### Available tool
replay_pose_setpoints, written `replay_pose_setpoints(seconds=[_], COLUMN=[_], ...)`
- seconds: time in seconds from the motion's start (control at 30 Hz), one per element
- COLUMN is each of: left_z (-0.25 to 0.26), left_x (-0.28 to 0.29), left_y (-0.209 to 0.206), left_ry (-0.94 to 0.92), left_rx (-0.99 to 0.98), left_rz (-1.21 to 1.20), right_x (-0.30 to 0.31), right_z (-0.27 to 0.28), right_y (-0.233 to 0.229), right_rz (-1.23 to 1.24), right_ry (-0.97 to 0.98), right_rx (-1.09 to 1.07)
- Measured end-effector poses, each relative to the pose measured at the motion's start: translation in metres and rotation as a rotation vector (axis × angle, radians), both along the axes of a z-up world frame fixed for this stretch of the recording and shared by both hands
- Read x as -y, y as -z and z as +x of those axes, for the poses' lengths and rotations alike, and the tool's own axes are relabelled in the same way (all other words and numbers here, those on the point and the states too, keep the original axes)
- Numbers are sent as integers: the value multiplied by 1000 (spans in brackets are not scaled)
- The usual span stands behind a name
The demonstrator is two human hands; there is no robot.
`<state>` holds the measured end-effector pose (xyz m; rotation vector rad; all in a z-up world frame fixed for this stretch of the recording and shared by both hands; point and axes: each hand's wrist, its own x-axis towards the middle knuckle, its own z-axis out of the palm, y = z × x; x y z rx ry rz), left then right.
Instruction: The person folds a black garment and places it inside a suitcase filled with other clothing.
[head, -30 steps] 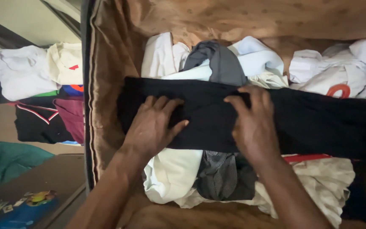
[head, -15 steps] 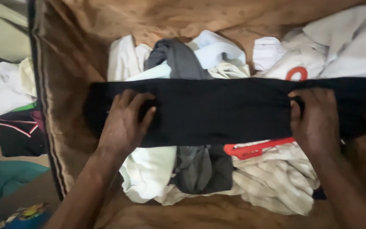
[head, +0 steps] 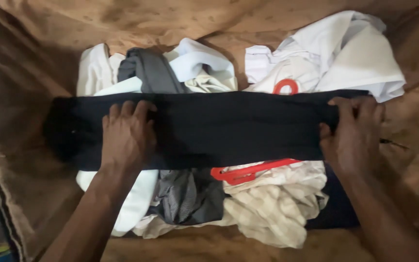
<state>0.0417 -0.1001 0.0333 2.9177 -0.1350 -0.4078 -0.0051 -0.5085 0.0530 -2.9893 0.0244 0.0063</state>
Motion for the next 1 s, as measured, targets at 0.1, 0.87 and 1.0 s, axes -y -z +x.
replay_pose_setpoints(seconds=[0.1,0.87,1.0], left_z=[1,-23,-28], left_x=[25,234,247], left_y=[-19,-23,-24], left_ry=[21,434,429], left_rx=[52,-87,-85], left_rz=[21,-484,-496], right_x=[35,90,88], right_z=[0,-14,-8], right_y=[10,17,21], right_rz=[-72,399,341], right_ry=[-29,94,175], right_rx=[40,-143,-214])
